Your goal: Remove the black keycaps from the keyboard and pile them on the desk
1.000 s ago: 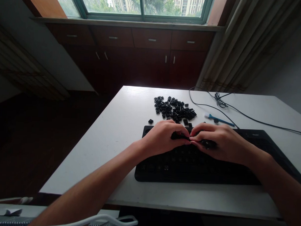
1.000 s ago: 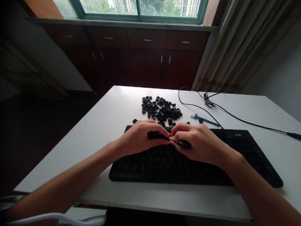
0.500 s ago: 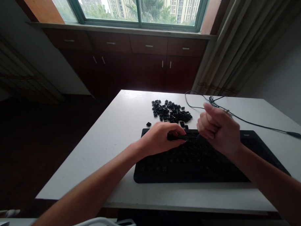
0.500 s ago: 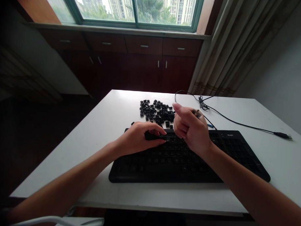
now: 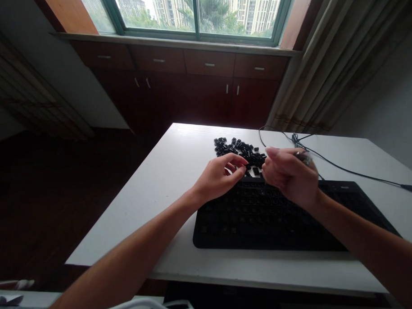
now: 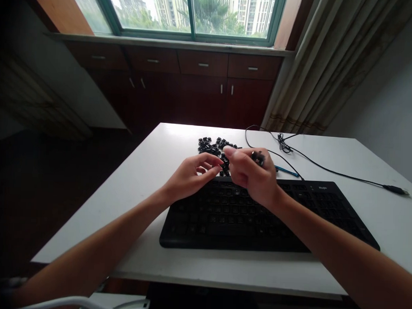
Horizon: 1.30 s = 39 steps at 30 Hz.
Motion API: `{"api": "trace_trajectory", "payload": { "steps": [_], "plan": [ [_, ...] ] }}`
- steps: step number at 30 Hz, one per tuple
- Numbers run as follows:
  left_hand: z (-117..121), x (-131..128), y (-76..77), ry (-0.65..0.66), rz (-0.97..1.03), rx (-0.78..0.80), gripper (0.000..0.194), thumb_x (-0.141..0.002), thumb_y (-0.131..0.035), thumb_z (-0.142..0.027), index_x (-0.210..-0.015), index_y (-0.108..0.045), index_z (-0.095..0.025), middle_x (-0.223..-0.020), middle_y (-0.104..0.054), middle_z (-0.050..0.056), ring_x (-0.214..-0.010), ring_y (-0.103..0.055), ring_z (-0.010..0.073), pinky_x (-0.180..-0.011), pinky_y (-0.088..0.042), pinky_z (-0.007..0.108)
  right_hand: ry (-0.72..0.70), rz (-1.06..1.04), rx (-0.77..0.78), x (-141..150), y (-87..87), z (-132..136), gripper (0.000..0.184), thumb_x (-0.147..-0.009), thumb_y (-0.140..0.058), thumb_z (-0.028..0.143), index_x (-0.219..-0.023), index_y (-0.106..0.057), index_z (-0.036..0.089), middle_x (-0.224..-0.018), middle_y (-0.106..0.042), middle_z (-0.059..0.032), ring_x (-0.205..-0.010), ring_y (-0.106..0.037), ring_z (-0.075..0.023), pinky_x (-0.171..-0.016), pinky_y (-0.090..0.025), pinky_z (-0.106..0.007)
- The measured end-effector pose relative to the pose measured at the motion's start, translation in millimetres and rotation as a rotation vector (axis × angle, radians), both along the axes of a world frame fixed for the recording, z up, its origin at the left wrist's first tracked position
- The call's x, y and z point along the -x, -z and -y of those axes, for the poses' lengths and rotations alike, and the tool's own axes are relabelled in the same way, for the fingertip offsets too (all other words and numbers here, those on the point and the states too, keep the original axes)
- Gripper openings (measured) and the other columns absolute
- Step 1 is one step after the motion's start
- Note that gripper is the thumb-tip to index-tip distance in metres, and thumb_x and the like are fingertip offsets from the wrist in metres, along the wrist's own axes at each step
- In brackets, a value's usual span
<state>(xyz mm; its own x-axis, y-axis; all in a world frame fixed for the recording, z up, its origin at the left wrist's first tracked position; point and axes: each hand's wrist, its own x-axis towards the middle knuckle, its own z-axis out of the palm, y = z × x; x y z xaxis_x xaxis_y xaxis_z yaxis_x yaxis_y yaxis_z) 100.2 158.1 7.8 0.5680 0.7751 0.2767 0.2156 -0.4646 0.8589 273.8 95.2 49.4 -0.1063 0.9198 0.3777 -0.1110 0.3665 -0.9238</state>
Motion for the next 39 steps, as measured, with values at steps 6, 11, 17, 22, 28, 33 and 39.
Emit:
{"api": "trace_trajectory", "payload": {
  "steps": [6, 11, 17, 22, 28, 33, 39],
  "plan": [
    [1, 1, -2.7, -0.013, -0.023, -0.036, 0.021, -0.093, -0.059, -0.031, -0.107, -0.068, -0.019, -0.1, -0.072, 0.004, -0.083, -0.068, 0.013, -0.068, -0.057, 0.023, 0.114, 0.808, -0.236, -36, -11.8, 9, 0.026, -0.092, -0.064, 0.031, -0.07, -0.062, 0.018, -0.061, -0.055, 0.002, -0.053, -0.048, -0.009, -0.05, -0.039, -0.023],
    [-21, 23, -5.7, -0.146, -0.118, -0.285, 0.021, -0.093, -0.057, -0.027, -0.108, -0.068, -0.018, -0.102, -0.072, 0.005, -0.084, -0.067, 0.0148, -0.071, -0.056, 0.027, -0.028, 1.206, -0.487, -70, 23.6, 21, 0.016, -0.092, -0.062, 0.025, -0.104, -0.073, 0.022, -0.098, -0.072, -0.0043, -0.07, -0.065, -0.0113, -0.065, -0.05, -0.024],
    [-48, 54, -2.8, -0.306, -0.342, -0.492, 0.022, -0.093, -0.053, -0.027, -0.106, -0.068, -0.018, -0.1, -0.071, 0.006, -0.08, -0.066, 0.0173, -0.07, -0.053, 0.031, 0.0, 1.229, -0.502, -73, 35.4, 31, 0.021, -0.091, -0.06, 0.019, -0.108, -0.072, 0.023, -0.114, -0.071, -0.0047, -0.08, -0.07, -0.0138, -0.069, -0.056, -0.026],
    [-50, 59, -3.8, -0.303, -0.472, -0.527, 0.024, -0.095, -0.052, -0.034, -0.104, -0.069, -0.019, -0.101, -0.072, 0.007, -0.082, -0.067, 0.019, -0.069, -0.052, 0.031, 0.025, 1.182, -0.592, -70, 36.3, 34, 0.029, -0.089, -0.062, 0.016, -0.116, -0.07, 0.022, -0.114, -0.074, -0.0047, -0.089, -0.073, -0.0195, -0.075, -0.061, -0.032],
    [-53, 73, -10.5, -0.019, -0.584, -0.457, 0.036, -0.094, -0.055, -0.053, -0.102, -0.072, -0.022, -0.095, -0.073, 0.006, -0.084, -0.068, 0.0199, -0.073, -0.052, 0.031, 0.044, 1.204, -0.505, -68, 39.5, 42, 0.032, -0.09, -0.061, 0.017, -0.12, -0.067, 0.023, -0.122, -0.07, -0.005, -0.095, -0.072, -0.0206, -0.08, -0.061, -0.034],
    [-56, 79, -10.9, 0.092, -0.59, -0.38, 0.036, -0.089, -0.063, -0.054, -0.106, -0.073, -0.024, -0.102, -0.072, 0.006, -0.079, -0.067, 0.0184, -0.072, -0.052, 0.029, 0.035, 1.075, -0.483, -67, 37.6, 44, 0.025, -0.088, -0.062, 0.013, -0.111, -0.066, 0.021, -0.11, -0.071, -0.0055, -0.082, -0.069, -0.0146, -0.067, -0.056, -0.026],
    [-53, 72, -6.2, 0.092, -0.47, -0.306, 0.027, -0.093, -0.06, -0.043, -0.103, -0.076, -0.024, -0.104, -0.073, 0.006, -0.082, -0.07, 0.0177, -0.075, -0.056, 0.03, 0.059, 1.001, -0.483, -65, 37.0, 46, 0.031, -0.086, -0.062, 0.01, -0.114, -0.064, 0.022, -0.103, -0.07, -0.0049, -0.076, -0.067, -0.0131, -0.062, -0.052, -0.025]
  ]
}}
